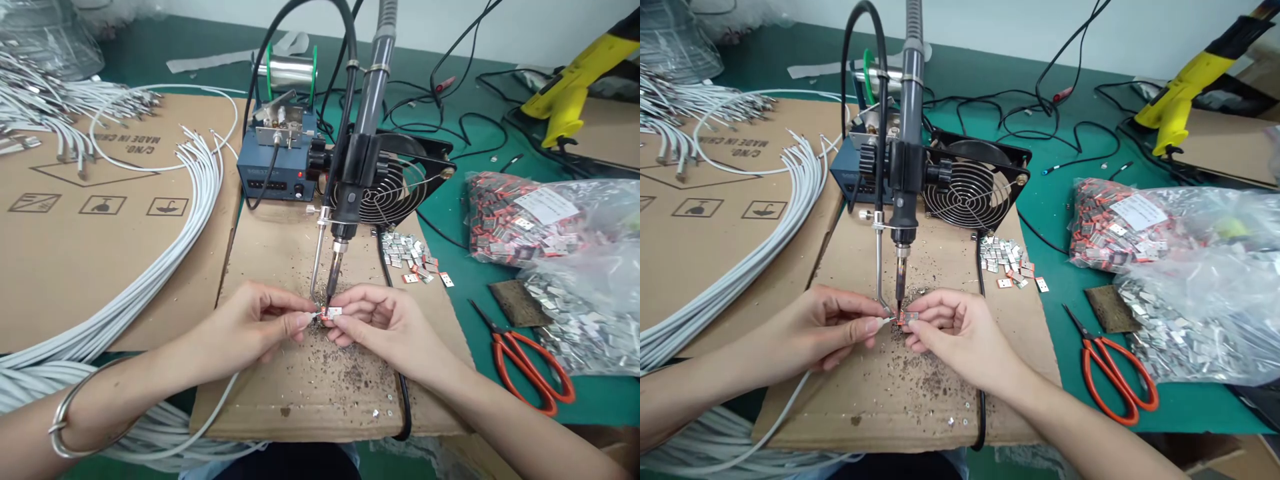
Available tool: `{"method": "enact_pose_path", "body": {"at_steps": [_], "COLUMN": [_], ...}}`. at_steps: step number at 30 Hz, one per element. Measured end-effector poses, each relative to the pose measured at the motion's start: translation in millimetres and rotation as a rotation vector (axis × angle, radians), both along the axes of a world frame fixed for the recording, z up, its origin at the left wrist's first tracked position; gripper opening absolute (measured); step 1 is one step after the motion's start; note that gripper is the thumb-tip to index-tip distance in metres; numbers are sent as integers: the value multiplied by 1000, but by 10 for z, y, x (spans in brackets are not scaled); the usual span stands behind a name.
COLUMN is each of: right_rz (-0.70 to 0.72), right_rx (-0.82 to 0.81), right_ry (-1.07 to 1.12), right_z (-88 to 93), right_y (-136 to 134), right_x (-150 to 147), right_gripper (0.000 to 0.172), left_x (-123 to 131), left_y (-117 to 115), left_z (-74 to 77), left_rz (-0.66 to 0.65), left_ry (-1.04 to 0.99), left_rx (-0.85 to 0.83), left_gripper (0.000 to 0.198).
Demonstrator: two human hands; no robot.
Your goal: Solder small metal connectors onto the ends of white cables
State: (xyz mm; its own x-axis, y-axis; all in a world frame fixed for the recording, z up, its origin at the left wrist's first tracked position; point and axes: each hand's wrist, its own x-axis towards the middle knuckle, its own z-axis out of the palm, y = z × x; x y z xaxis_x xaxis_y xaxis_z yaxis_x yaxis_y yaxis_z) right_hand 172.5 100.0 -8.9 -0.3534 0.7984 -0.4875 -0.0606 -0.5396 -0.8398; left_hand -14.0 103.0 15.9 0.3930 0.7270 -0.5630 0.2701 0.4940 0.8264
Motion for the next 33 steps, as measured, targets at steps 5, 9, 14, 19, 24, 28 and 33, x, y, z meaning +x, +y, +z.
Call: {"method": "enact_pose_path", "body": {"at_steps": [5,9,14,19,24,28,33], "right_rz": [-16,-17,-20,-28,-31,-32,-35], "right_rx": [1,16,33,55,59,62,55], "right_ry": [22,32,16,-8,-39,-38,-25], "right_z": [-13,-14,-1,6,5,6,34], "right_y": [2,0,0,-5,-4,-2,5], "right_x": [2,0,6,9,-2,1,11], "right_gripper": [15,14,13,15,16,14,12], "left_x": [5,9,1,-3,9,13,-10], "left_y": [-2,8,17,16,25,34,31], "left_z": [-6,-14,-19,-11,12,23,6], "left_rz": [-24,-18,-24,-17,-10,-20,-13], "left_ry": [-26,-22,-26,-40,-37,-30,-54], "left_rx": [13,19,-3,-29,-48,-39,-39], "left_gripper": [17,15,14,16,18,20,13]}}
